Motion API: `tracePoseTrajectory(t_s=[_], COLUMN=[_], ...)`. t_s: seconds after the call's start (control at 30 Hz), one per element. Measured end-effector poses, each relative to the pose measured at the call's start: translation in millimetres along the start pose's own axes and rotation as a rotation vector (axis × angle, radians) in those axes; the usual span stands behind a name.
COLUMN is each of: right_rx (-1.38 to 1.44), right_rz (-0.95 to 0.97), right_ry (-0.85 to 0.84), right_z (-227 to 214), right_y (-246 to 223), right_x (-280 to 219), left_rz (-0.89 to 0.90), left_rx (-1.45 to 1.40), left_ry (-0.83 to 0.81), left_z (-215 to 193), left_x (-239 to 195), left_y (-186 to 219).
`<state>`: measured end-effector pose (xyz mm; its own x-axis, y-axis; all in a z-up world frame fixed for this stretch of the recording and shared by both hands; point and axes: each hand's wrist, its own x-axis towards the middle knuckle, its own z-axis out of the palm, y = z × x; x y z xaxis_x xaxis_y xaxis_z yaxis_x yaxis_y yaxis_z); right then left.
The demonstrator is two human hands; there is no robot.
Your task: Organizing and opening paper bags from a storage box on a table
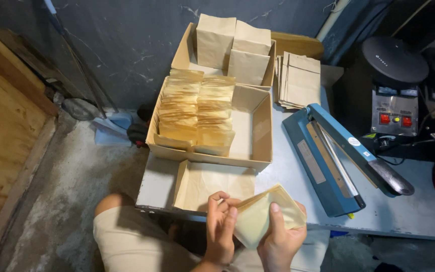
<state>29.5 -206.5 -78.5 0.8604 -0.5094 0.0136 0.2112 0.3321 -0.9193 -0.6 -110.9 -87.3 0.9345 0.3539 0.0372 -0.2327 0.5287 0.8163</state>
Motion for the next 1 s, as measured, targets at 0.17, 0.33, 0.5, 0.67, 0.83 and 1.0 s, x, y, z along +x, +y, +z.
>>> tracePoseTrajectory(t_s=[0.17, 0.33, 0.5, 0.67, 0.83, 1.0], right_rx=[-0.128, -0.282, -0.199, -0.303, -0.471, -0.674], right_rz=[-0.130, -0.286, 0.156, 0.534, 0.268, 0.474], right_ry=[0.050, 0.027, -0.383, -0.659, -0.963, -0.348], right_z=[-1, -25, -100, -128, -105, -153], right_y=[14, 9, -4, -23, -34, 22], right_x=[-26, -36, -9, 30, 31, 4], left_rz=[-0.114, -0.060, 0.171, 0.238, 0.430, 0.085], left_rx=[-0.019, 0.149, 0.311, 0.672, 0.817, 0.955], left_ry=[0.212, 0.257, -0.057, -0.261, -0.434, -0.448], left_z=[14, 15, -5, -2, 18, 16], left_x=[-7, -10, 2, 5, 3, 9], left_y=[-10, 4, 13, 36, 36, 29])
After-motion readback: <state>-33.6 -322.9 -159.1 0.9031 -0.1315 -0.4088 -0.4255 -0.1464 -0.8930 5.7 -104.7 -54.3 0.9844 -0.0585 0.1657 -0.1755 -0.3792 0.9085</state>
